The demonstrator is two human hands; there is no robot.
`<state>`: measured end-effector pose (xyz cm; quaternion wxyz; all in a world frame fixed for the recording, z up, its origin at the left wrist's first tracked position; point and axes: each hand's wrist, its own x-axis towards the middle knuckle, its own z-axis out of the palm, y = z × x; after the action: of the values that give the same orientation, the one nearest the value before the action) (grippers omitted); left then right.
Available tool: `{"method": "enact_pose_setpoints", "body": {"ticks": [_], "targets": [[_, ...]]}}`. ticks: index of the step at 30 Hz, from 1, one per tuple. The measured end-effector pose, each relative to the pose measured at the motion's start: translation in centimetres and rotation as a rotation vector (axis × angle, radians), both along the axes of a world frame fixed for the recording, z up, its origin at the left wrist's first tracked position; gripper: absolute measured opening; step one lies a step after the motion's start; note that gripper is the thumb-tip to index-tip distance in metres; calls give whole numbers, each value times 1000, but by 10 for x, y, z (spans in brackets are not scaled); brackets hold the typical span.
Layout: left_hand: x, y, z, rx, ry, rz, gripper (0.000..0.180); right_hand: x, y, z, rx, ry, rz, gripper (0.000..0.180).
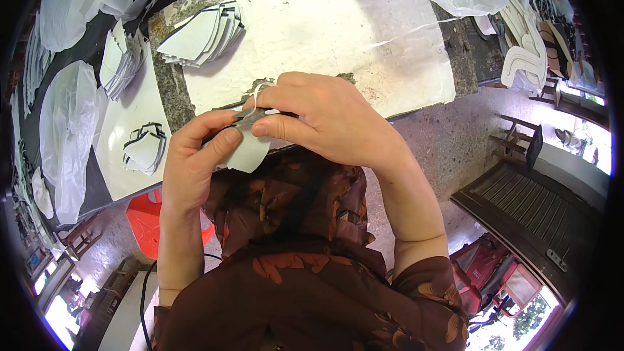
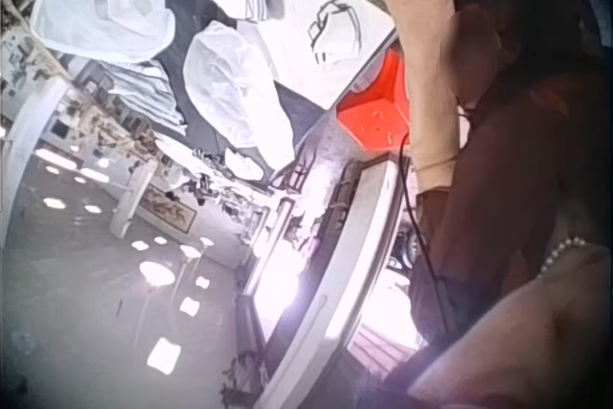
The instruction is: Trimming excess material and loose threads from shoe components using a pair of snips.
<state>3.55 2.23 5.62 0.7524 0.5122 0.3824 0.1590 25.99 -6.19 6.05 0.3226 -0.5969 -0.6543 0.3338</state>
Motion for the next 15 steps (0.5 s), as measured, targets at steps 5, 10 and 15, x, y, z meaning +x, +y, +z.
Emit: {"method": "enact_pose_setpoints", "body": {"ticks": [5,10,15], "targets": [[0,0,-3,-17,-19,11,25,-1,0,2,-33,-10,-16,32],[0,0,-6,-13,-42,10,25,-3,1,-4,-64,54,-23,30],[0,1,-4,-30,-34,25,26,-8,3,-1,-313,564,-237,22]]}}
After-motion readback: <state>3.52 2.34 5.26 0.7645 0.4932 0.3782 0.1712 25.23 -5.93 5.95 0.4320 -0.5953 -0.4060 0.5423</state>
